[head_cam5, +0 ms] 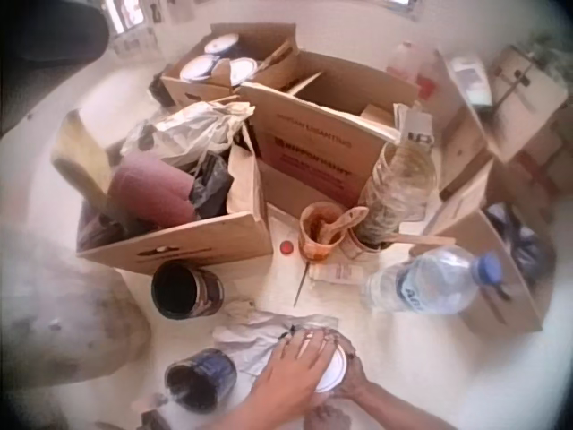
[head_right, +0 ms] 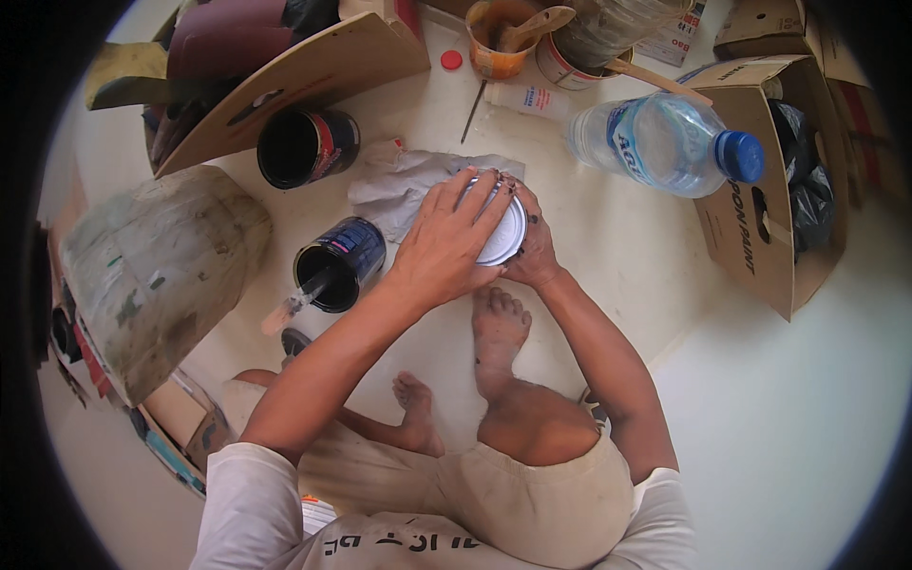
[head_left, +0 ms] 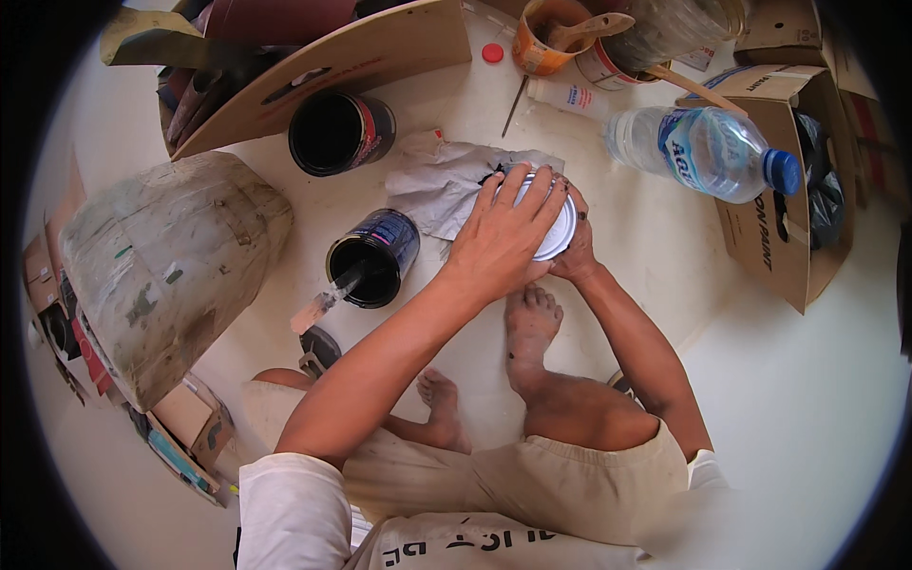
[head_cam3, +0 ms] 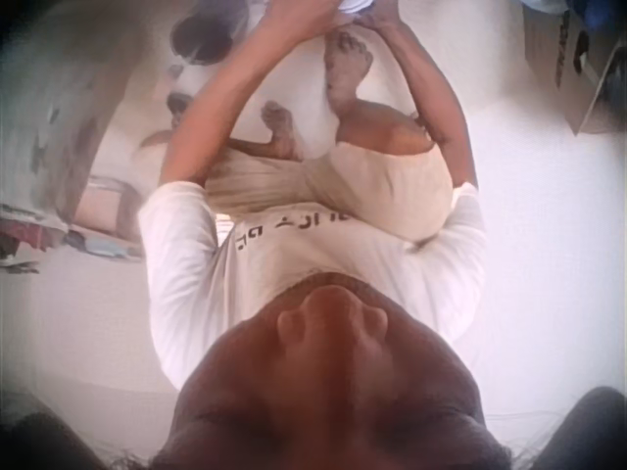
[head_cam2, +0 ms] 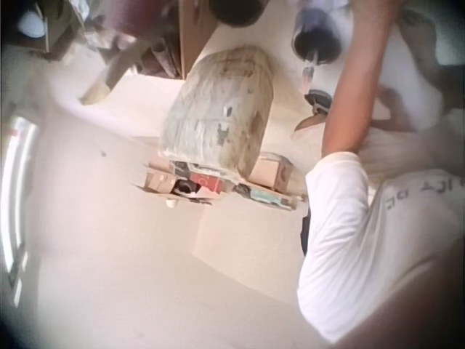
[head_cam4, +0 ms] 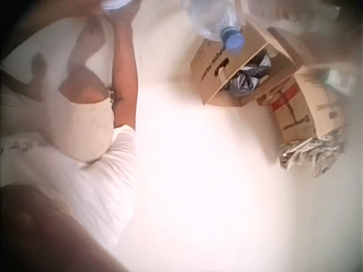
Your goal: The person sits on the floor to open a paint can and pours water into it from a plastic bottle. They then stir the mixture with a stick and carry the can to a window to continue mixing.
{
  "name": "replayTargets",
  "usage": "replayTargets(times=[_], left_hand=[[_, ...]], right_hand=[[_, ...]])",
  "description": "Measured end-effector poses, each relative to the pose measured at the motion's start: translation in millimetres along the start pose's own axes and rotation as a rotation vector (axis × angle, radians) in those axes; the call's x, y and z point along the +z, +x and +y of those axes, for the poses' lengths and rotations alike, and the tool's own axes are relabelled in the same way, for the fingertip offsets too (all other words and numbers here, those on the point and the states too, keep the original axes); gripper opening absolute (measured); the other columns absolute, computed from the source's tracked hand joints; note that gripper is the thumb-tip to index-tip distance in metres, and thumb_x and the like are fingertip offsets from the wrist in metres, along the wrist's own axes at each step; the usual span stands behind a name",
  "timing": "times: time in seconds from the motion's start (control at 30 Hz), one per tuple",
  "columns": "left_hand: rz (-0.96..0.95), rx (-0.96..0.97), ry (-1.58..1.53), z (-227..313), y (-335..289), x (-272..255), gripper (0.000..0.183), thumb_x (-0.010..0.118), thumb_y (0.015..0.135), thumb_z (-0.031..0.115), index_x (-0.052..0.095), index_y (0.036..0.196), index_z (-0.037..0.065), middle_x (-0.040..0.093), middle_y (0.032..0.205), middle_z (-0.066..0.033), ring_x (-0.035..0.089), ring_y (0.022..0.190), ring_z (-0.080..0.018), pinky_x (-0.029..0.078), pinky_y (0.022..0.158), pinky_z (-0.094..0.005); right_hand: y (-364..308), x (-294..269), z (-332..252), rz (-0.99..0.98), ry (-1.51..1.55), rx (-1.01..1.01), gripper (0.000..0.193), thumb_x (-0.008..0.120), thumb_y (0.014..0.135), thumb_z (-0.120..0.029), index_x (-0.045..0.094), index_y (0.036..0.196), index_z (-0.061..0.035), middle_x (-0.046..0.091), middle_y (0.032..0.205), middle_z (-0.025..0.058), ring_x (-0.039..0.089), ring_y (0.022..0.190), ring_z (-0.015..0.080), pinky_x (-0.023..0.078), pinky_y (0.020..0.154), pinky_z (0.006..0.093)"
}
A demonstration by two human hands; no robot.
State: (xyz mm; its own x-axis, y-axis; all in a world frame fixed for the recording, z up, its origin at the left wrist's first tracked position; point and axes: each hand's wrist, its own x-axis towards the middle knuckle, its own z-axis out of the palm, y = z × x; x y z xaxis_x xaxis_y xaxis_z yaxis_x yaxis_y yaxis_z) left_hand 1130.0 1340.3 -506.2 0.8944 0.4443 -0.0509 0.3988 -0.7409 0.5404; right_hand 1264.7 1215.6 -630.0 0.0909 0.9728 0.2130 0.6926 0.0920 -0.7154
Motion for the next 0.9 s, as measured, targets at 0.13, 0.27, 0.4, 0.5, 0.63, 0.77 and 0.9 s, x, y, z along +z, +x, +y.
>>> replayTargets(times=[0.13,0.27,0.4,0.5,0.63,0.77,0.9], left_hand=[[-0.058,0.026,0.076,3,4,-4,0.089,0.084,0.065,0.023,0.047,0.143,0.003,0.047,0.143,-0.0183,0.045,0.132,-0.0412,0.041,0.108,-0.0493],[-0.120,0.051,0.136,4,11,-10,0.089,0.084,0.066,0.024,0.045,0.143,0.003,0.046,0.143,-0.0186,0.046,0.130,-0.0415,0.043,0.104,-0.0494],[-0.178,0.065,0.147,3,17,-15,0.089,0.084,0.066,0.025,0.044,0.143,0.004,0.046,0.142,-0.0190,0.047,0.128,-0.0421,0.044,0.102,-0.0494],[-0.149,0.081,0.154,3,15,-14,0.088,0.083,0.067,0.026,0.044,0.143,0.005,0.046,0.143,-0.0190,0.046,0.128,-0.0431,0.044,0.102,-0.0494],[-0.102,0.103,0.206,5,8,-8,0.089,0.083,0.065,0.032,0.045,0.142,0.006,0.044,0.143,-0.0186,0.046,0.128,-0.0403,0.045,0.099,-0.0523],[-0.110,0.102,0.184,3,7,-7,0.087,0.082,0.070,0.032,0.044,0.144,0.005,0.044,0.144,-0.0200,0.045,0.130,-0.0419,0.044,0.101,-0.0532],[-0.164,0.094,0.184,4,8,-13,0.084,0.080,0.077,0.031,0.041,0.147,0.002,0.043,0.146,-0.0225,0.043,0.134,-0.0446,0.044,0.102,-0.0558]], right_hand=[[1,1,1,0.035,0.025,0.010,0.110,0.086,0.073,-0.034,0.016,0.152,-0.0033,0.039,0.152,0.0228,0.046,0.138,0.0404,0.040,0.115,0.0471],[2,1,1,0.145,0.105,0.018,0.101,0.086,0.072,-0.033,0.029,0.150,-0.0027,0.045,0.148,0.0206,0.048,0.135,0.0391,0.045,0.111,0.0451],[4,-1,-1,0.191,0.156,0.042,0.096,0.086,0.071,-0.032,0.036,0.148,-0.0034,0.047,0.146,0.0185,0.049,0.135,0.0373,0.047,0.110,0.0434],[3,-1,0,0.147,0.149,0.068,0.097,0.085,0.071,-0.032,0.035,0.149,-0.0041,0.047,0.146,0.0182,0.049,0.135,0.0364,0.047,0.109,0.0424],[1,4,2,0.188,0.176,0.043,0.098,0.085,0.071,-0.033,0.033,0.149,-0.0043,0.047,0.147,0.0174,0.049,0.136,0.0359,0.048,0.110,0.0422],[0,7,7,0.175,0.162,0.020,0.103,0.086,0.070,-0.034,0.029,0.151,-0.0048,0.044,0.149,0.0161,0.049,0.136,0.0365,0.047,0.110,0.0426],[-1,8,10,0.160,0.102,-0.029,0.108,0.088,0.068,-0.033,0.026,0.152,-0.0059,0.042,0.151,0.0158,0.049,0.136,0.0372,0.046,0.112,0.0426]])
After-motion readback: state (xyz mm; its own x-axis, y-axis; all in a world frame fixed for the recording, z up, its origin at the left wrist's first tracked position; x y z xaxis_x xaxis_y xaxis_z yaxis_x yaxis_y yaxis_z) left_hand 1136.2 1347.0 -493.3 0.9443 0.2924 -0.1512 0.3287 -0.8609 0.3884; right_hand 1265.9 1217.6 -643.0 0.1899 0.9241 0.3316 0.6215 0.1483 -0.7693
